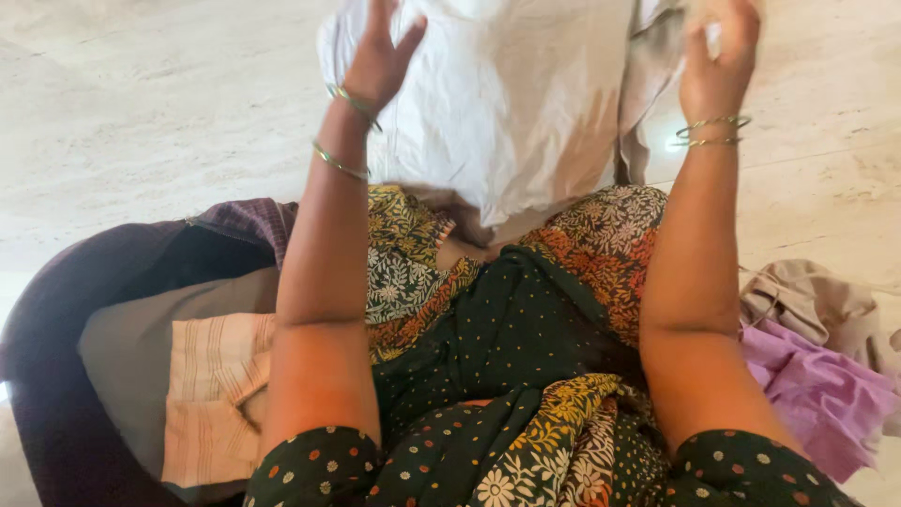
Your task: The person sits on the floor and buttons a light-colored shirt by hand. After fastening the buttons, they smooth the shirt flat and fold it into a neat rectangular shape.
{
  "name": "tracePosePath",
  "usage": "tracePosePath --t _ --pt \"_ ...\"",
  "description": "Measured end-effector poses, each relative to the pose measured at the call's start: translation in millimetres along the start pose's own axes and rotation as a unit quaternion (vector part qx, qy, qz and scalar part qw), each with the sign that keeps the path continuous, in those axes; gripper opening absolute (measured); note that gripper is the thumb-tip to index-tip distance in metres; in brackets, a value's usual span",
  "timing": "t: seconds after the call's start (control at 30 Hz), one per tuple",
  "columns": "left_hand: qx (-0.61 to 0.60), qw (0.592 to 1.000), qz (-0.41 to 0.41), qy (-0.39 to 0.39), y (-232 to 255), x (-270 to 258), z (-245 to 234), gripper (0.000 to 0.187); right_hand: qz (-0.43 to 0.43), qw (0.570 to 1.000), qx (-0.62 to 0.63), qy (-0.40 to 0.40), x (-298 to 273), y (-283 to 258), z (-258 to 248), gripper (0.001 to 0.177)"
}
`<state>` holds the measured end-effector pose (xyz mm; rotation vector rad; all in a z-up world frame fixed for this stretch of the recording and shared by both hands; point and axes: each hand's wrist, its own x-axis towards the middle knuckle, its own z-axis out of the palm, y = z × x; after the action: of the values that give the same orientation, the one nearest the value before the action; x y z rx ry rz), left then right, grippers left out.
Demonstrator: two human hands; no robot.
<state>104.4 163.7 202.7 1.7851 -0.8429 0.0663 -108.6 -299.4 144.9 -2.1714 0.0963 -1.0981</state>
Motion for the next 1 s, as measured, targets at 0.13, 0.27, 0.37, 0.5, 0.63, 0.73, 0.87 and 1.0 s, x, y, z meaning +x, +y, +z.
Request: tracePosePath --t 0.13,0.27,0.37,0.5,0.63,0.73,0.87,1.0 --pt "0.216 0.912 -0.21 -0.278 -50.6 -96.8 63.5 0.095 0.168 0.921 -0.178 -0.303 -94.9 33.3 42.3 0.042" --pt "0.383 0.683 -0.356 -0.511 -57.9 -113.6 83.2 0.102 0.294 0.828 -0.148 -0.455 -104.4 54.4 43.8 0.075" --pt "0.333 0.742 -0.368 -0.451 -48.9 -100.5 83.8 0.102 0.346 0.808 -0.238 -0.413 -95.2 41.6 45.8 0.085" --pt "0.371 0.652 -0.464 -0.471 -21.0 -89.8 83.1 0.098 0.408 0.724 -0.282 -0.479 -94.2 59.8 56.5 0.109" --pt "0.365 0.668 -0.451 -0.465 -48.8 -101.3 92.5 0.104 0.378 0.746 -0.237 -0.494 -110.5 111.0 66.0 0.116" --pt "0.367 0.659 -0.445 -0.483 -107.1 -110.2 99.8 0.104 0.404 0.789 -0.202 -0.417 -106.3 137.7 55.4 0.082" --pt "0.347 0.654 -0.451 -0.499 -159.2 -129.1 109.4 0.098 0.489 0.865 -0.096 -0.055 -88.6 156.4 12.4 0.038" --pt "0.335 0.642 -0.457 -0.516 -161.8 -135.7 109.0 0.091 0.527 0.767 -0.341 0.136 -79.1 151.0 -62.4 0.064"
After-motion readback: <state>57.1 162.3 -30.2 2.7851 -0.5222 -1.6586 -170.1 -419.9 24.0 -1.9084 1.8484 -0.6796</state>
